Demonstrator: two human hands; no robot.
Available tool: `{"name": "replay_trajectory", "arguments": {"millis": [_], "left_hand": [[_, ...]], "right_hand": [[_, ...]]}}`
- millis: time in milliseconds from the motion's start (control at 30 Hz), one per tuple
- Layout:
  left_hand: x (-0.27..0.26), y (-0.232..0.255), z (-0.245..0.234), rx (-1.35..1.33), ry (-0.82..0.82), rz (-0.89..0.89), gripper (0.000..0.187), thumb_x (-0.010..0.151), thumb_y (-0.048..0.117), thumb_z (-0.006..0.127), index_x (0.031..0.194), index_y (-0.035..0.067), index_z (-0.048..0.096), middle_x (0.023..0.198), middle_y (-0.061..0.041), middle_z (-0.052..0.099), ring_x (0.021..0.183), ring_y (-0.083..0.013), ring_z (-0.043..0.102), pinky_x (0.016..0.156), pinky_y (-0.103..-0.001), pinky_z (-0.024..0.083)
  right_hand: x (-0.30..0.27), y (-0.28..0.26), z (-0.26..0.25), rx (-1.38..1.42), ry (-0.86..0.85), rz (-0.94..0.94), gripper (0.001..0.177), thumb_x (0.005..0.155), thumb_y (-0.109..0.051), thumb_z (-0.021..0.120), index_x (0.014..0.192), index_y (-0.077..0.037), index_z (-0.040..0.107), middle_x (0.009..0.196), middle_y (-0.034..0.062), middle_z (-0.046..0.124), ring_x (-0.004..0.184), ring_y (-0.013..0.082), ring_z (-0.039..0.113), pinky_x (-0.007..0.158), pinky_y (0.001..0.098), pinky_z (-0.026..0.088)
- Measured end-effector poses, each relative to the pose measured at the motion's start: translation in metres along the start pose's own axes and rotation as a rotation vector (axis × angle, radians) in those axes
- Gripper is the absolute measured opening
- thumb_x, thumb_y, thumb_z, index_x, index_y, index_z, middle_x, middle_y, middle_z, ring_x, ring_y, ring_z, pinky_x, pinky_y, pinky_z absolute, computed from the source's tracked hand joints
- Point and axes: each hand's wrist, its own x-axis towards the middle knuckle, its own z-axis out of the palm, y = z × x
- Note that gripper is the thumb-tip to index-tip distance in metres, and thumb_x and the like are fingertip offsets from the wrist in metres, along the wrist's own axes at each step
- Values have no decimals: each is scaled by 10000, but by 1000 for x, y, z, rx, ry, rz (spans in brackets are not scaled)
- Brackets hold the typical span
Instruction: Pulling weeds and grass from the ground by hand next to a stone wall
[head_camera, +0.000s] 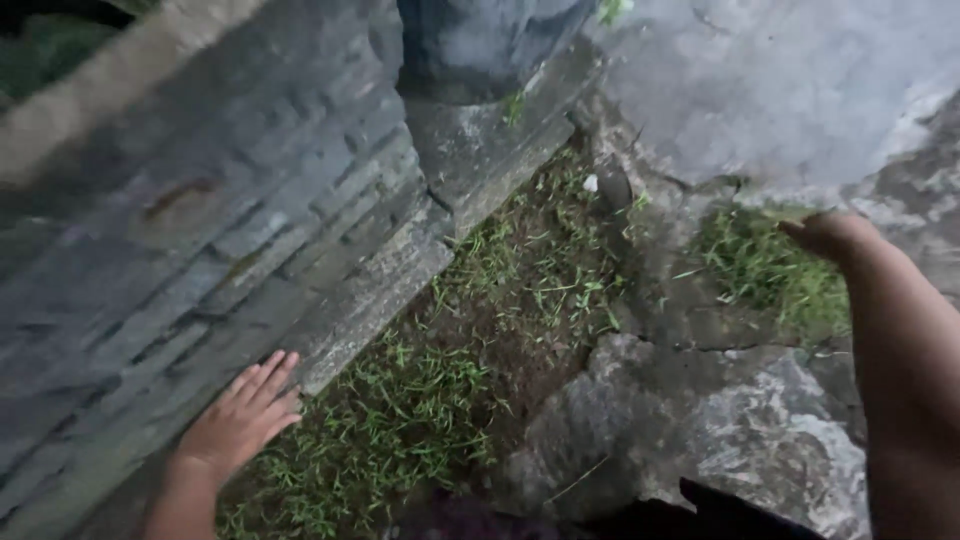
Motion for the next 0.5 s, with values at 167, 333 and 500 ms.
{"name": "replay_trajectory", "arguments": {"millis": [167, 333, 500], "left_hand": [[0, -2, 2, -51, -22, -4, 383, 933, 547, 554, 1176, 272, 664, 1701, -148, 267, 1558, -287, 282, 1234, -455, 289], [-5, -1, -6, -94, -9, -32, 373, 963, 507, 512, 1186, 240, 647, 1723, -121, 197, 1578, -259, 228, 1257, -425, 245], [-1, 3, -17, 3, 17, -53, 495, 995, 519, 404, 1401, 285, 564, 1732, -107, 195, 1595, -266, 195, 1274, -434, 190]], "right_hand": [[-179, -38, -96, 349, 330, -65, 569, 993, -654, 519, 1282, -239, 779, 1265, 150, 767, 1136, 407, 722, 912, 472, 552], [-265, -81, -96, 210, 345, -338, 418, 1007, -488, 577, 1321, -240, 696, 1351, 10, 685, 1232, 264, 626, 1134, 470, 447], [-299, -106, -37, 360, 341, -477, 344, 949, -430, 663, 1164, -187, 780, 1130, 40, 803, 984, 211, 782, 907, 365, 661]]}}
